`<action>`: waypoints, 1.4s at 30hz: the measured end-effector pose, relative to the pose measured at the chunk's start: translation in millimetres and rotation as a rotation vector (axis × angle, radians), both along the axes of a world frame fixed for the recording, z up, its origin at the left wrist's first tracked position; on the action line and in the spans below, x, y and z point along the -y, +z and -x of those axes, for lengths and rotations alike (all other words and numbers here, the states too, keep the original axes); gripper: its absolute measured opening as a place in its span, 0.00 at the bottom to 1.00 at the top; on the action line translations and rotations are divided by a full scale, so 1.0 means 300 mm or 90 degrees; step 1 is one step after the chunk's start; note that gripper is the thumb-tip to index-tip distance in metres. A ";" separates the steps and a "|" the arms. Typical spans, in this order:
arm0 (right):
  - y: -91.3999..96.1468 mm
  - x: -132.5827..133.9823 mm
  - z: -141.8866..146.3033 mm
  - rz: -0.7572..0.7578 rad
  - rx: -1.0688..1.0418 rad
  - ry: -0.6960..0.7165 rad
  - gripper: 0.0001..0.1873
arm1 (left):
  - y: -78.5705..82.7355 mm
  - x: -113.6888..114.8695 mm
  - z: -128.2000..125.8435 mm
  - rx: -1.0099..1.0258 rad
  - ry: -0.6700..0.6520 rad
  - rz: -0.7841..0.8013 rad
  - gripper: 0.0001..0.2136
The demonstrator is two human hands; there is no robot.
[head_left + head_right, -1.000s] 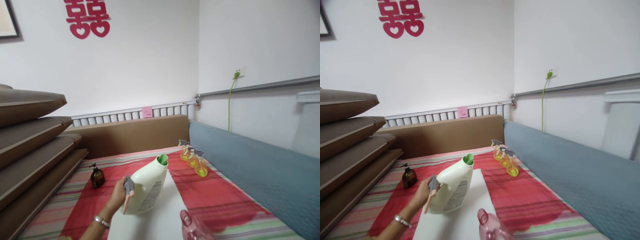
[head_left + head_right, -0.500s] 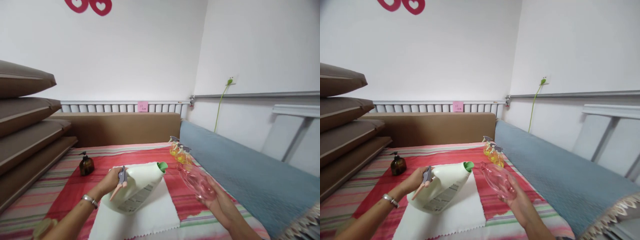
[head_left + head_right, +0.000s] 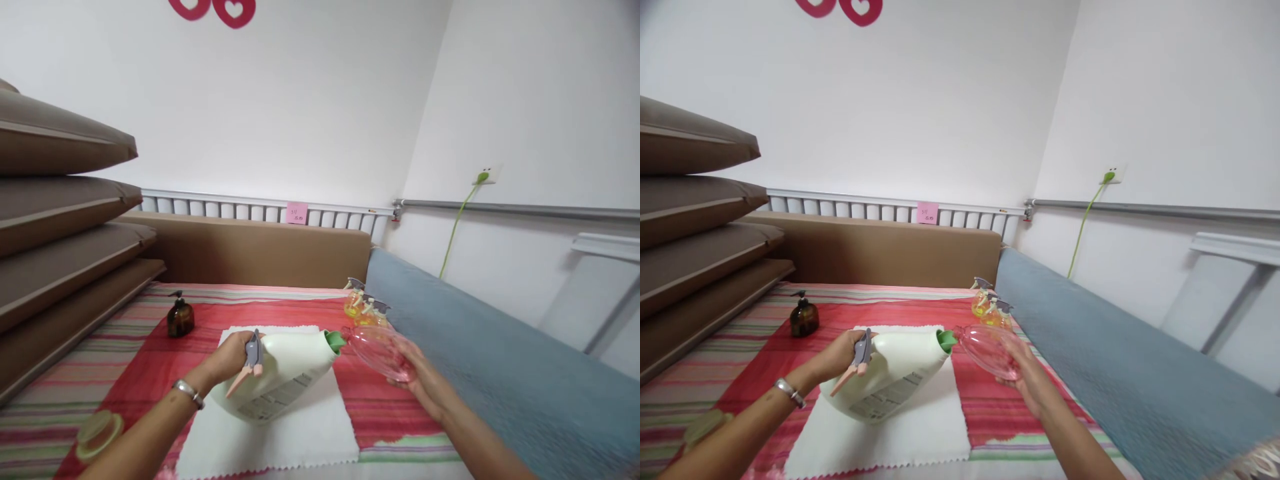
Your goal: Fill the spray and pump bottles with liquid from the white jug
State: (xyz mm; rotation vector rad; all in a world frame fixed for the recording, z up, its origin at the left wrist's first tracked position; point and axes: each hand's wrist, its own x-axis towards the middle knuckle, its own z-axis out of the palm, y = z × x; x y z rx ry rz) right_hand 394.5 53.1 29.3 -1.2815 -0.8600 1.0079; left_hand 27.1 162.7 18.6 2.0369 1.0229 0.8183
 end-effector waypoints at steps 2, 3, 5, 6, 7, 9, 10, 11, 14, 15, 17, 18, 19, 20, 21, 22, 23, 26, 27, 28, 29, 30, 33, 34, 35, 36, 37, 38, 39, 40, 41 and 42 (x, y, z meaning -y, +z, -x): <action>0.036 0.002 0.011 0.000 0.034 0.005 0.24 | 0.006 -0.001 0.001 -0.004 0.001 -0.008 0.09; 0.054 0.002 0.016 0.001 0.052 0.006 0.25 | 0.008 -0.002 0.002 -0.006 0.005 -0.012 0.08; 0.086 -0.001 0.024 0.004 0.088 0.006 0.26 | 0.010 -0.004 0.003 -0.010 0.011 -0.021 0.08; 0.097 -0.006 0.025 0.007 0.103 0.002 0.26 | 0.010 -0.004 0.004 -0.011 0.012 -0.023 0.08; 0.106 -0.012 0.024 0.010 0.117 -0.005 0.27 | 0.010 -0.004 0.003 -0.011 0.012 -0.025 0.08; 0.115 -0.027 0.018 0.019 0.140 -0.019 0.28 | 0.011 -0.003 0.001 -0.011 0.010 -0.022 0.09; 0.118 -0.035 0.014 0.024 0.152 -0.026 0.28 | 0.011 -0.002 0.000 -0.010 0.009 -0.018 0.09; 0.120 -0.041 0.010 0.030 0.164 -0.032 0.29 | 0.012 -0.002 -0.002 -0.009 0.009 -0.014 0.10; 0.131 -0.051 0.001 0.047 0.206 -0.047 0.30 | 0.013 -0.001 -0.007 -0.009 0.003 -0.003 0.11; 0.135 -0.052 0.000 0.051 0.220 -0.050 0.31 | 0.013 -0.001 -0.009 -0.009 0.001 -0.001 0.11; 0.146 -0.051 0.002 0.056 0.244 -0.054 0.33 | 0.014 0.001 -0.011 -0.007 0.000 0.002 0.11; 0.152 -0.050 0.004 0.057 0.255 -0.055 0.33 | 0.016 0.002 -0.012 -0.006 -0.001 0.004 0.11; 0.157 -0.049 0.006 0.058 0.265 -0.055 0.34 | 0.017 0.004 -0.012 -0.004 -0.002 0.007 0.11; 0.162 -0.048 0.009 0.059 0.275 -0.057 0.35 | 0.019 0.006 -0.013 -0.002 -0.003 0.010 0.11; 0.166 -0.048 0.012 0.060 0.284 -0.058 0.35 | 0.021 0.008 -0.013 0.000 -0.005 0.013 0.11; 0.171 -0.048 0.015 0.060 0.292 -0.059 0.35 | 0.024 0.010 -0.014 0.002 -0.007 0.016 0.11; 0.176 -0.047 0.018 0.060 0.301 -0.060 0.35 | 0.027 0.012 -0.014 0.004 -0.008 0.017 0.11; 0.189 -0.048 0.023 0.062 0.332 -0.061 0.34 | 0.033 0.015 -0.016 0.007 -0.009 0.020 0.12; 0.194 -0.049 0.024 0.063 0.343 -0.061 0.34 | 0.034 0.015 -0.016 0.007 -0.010 0.020 0.12; 0.197 -0.049 0.025 0.065 0.354 -0.061 0.34 | 0.035 0.016 -0.017 0.007 -0.009 0.021 0.12; 0.201 -0.051 0.025 0.067 0.366 -0.062 0.35 | 0.035 0.015 -0.017 0.007 -0.009 0.021 0.12; 0.203 -0.052 0.025 0.067 0.377 -0.063 0.36 | 0.035 0.015 -0.018 0.007 -0.009 0.020 0.12; 0.208 -0.057 0.026 0.060 0.409 -0.063 0.38 | 0.031 0.013 -0.017 0.006 -0.011 0.017 0.12; 0.210 -0.059 0.026 0.055 0.419 -0.061 0.38 | 0.029 0.012 -0.017 0.006 -0.011 0.015 0.12; 0.212 -0.061 0.027 0.049 0.429 -0.058 0.39 | 0.028 0.011 -0.016 0.006 -0.010 0.014 0.12; 0.215 -0.063 0.028 0.044 0.441 -0.056 0.39 | 0.026 0.010 -0.015 0.007 -0.008 0.012 0.12; 0.220 -0.065 0.029 0.038 0.455 -0.053 0.38 | 0.024 0.009 -0.014 0.008 -0.005 0.010 0.12; 0.225 -0.068 0.031 0.033 0.470 -0.050 0.38 | 0.022 0.008 -0.013 0.010 -0.004 0.009 0.12; 0.232 -0.070 0.032 0.028 0.487 -0.048 0.38 | 0.020 0.008 -0.012 0.011 -0.003 0.008 0.12; 0.240 -0.072 0.035 0.024 0.505 -0.045 0.38 | 0.019 0.007 -0.012 0.011 -0.003 0.008 0.12; 0.250 -0.074 0.038 0.023 0.525 -0.041 0.38 | 0.017 0.007 -0.011 0.012 -0.004 0.009 0.12; 0.261 -0.075 0.043 0.022 0.545 -0.037 0.38 | 0.016 0.007 -0.010 0.013 -0.005 0.009 0.12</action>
